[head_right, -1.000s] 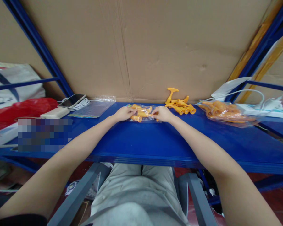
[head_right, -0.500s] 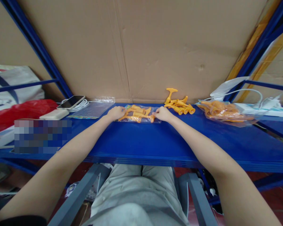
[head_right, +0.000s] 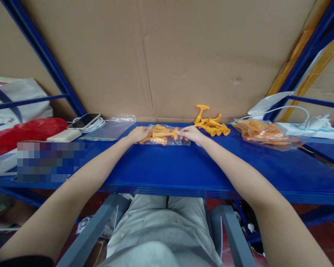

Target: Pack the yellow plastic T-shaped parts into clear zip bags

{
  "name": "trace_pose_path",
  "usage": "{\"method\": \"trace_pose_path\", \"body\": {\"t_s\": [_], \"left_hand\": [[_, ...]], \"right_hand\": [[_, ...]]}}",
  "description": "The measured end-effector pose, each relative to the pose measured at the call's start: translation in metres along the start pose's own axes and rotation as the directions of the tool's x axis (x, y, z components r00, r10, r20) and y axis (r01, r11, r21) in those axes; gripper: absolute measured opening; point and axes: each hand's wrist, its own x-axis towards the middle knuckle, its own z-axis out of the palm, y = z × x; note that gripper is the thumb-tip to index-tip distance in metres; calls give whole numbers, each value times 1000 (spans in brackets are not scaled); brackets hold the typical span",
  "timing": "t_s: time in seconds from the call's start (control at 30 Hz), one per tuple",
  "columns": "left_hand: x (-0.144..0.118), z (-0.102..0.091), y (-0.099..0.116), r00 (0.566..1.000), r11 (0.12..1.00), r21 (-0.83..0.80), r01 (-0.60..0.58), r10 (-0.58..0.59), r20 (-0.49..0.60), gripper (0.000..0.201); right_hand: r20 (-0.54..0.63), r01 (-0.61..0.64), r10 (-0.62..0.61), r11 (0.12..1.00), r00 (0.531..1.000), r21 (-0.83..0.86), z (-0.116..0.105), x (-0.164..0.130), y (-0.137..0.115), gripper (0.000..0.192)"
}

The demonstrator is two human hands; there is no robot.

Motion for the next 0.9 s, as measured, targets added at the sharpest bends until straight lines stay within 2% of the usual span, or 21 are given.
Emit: {"method": "trace_pose_path", "body": {"t_s": [0.1,0.2,0.33,0.5,0.73,0.9], "left_hand": [[1,1,0,1000,1000,-11,-29,29,5,54],[0,1,2,998,997,-38,-66,66,6,51],[-3,-2,10,996,993,-80,-85,88,32,49],[-8,-3,14,988,984,-92,-151,155,28,45],[-13,-10,15,967,968,-109,-227,211,-143,38],[-14,-11,19,954,954,-73,-291,283,-100,40]], "right_hand": [[25,-97,95,983,995,157,2,1,0,28],[86,-205,190,948,978,242,2,1,-2,43],[108,-295,274,894,956,338,4,0,-6,39],[104,-310,294,866,950,392,11,-4,-11,28],[127,-315,288,865,949,390,10,-2,-8,23],[163,-299,255,882,953,365,9,-1,-8,21]]}}
